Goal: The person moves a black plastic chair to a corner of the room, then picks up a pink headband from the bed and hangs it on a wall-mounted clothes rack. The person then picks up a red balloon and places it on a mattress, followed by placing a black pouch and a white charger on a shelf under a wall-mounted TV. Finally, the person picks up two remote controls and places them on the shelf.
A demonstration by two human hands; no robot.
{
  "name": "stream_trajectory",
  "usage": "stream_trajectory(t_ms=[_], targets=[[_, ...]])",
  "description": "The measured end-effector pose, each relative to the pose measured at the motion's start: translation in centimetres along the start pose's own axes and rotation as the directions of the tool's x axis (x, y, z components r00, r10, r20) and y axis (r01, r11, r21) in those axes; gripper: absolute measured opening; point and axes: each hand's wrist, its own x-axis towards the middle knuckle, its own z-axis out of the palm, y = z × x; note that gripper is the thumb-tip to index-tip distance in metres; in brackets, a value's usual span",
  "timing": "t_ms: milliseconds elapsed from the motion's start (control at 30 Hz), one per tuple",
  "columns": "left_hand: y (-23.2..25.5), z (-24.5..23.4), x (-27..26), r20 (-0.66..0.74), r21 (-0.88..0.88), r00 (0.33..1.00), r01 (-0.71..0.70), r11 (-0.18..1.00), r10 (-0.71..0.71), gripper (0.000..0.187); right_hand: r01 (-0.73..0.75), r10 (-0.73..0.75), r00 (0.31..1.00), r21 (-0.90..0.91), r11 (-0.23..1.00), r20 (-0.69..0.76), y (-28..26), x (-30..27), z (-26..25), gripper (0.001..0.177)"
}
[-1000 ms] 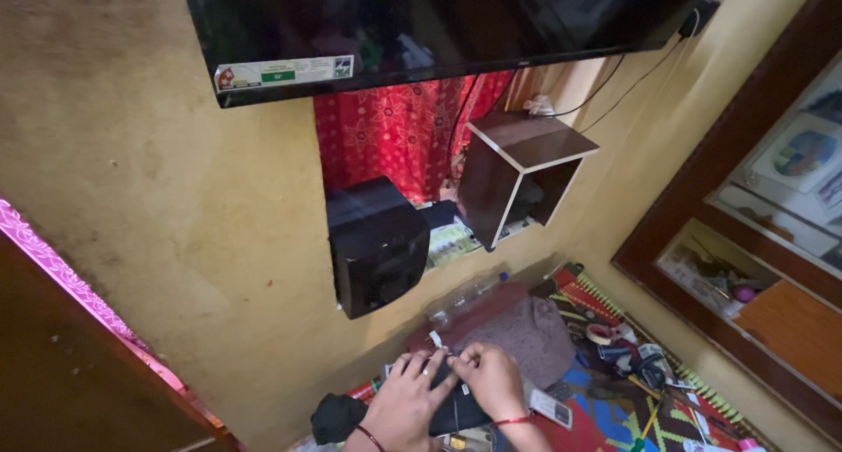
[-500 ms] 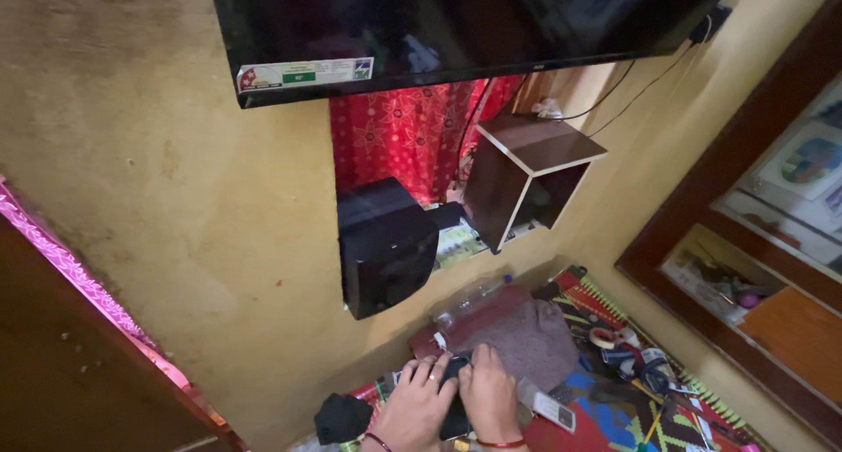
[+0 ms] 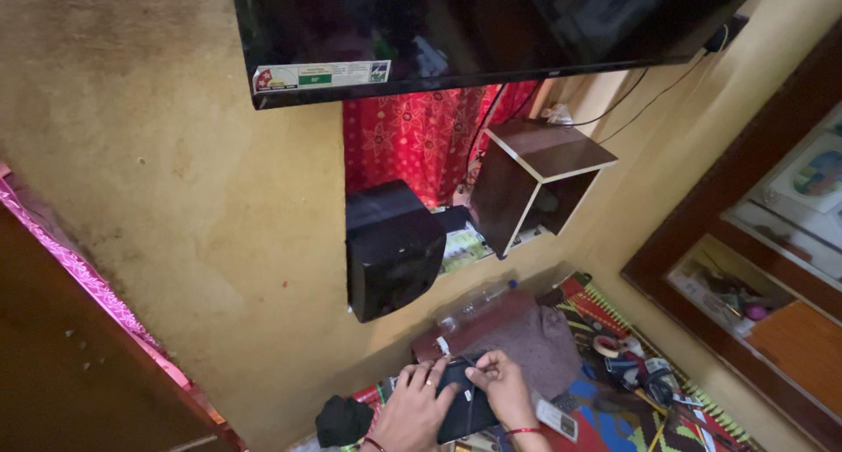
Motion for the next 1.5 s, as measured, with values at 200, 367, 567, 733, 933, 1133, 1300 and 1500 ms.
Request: stream_trajectory(t_ms=[200, 367, 567, 733, 933, 1133, 1300, 1500], targets=[[-1.0, 2.5, -0.3, -0.177, 0.263, 0.98, -0.042, 0.964, 0.091, 0.074, 0.046, -0.077, 0.993, -0.313, 0.949, -0.089, -3.7, -0.9, 0.4, 0.027], [-1.3, 3.7, -0.1, -0.113, 0.147, 0.993, -0.005, 0.989, 0.021, 0.077, -0.011, -0.07, 0.991, -0.593, 0.805, -0.114, -8.3, -1.8, 0.6, 0.018], [-0.3, 1.1, 1.0, 0.024, 0.007, 0.993, 0.115, 0.993, -0.116, 0.086, 0.068, -0.11, 0.994, -0.689, 0.721, -0.018, -9.4, -0.1, 1.2, 0.021], [0.1, -0.5, 2.7, 0.017, 0.01, 0.98, 0.199, 0.98, -0.199, 0.09, 0.249, -0.34, 0.94, -0.743, 0.622, 0.031, -12.1, 0.1, 3.8, 0.025], [-0.7, -1.2, 2.5, 0.026, 0.014, 0.967, 0.252, 0.968, -0.252, 0.09, 0.347, -0.445, 0.895, -0.58, 0.737, -0.029, -10.7, 0.7, 4.6, 0.021], [-1.2, -1.3, 1.5, 0.034, 0.025, 0.951, 0.305, 0.952, -0.306, 0.088, 0.108, -0.109, 0.981, 0.011, 0.994, 0.159, -1.9, 5.5, 4.4, 0.017], [-1.4, -1.8, 1.3, 0.023, 0.025, 0.957, 0.288, 0.957, -0.288, 0.09, -0.048, 0.031, 0.972, 0.067, 0.997, 0.234, -1.1, 6.9, 3.9, 0.014], [-1.2, -1.9, 1.6, -0.018, 0.02, 0.969, 0.247, 0.969, -0.247, 0.087, 0.356, -0.406, 0.913, -0.413, 0.838, -0.037, -8.4, 2.8, 5.1, 0.018]])
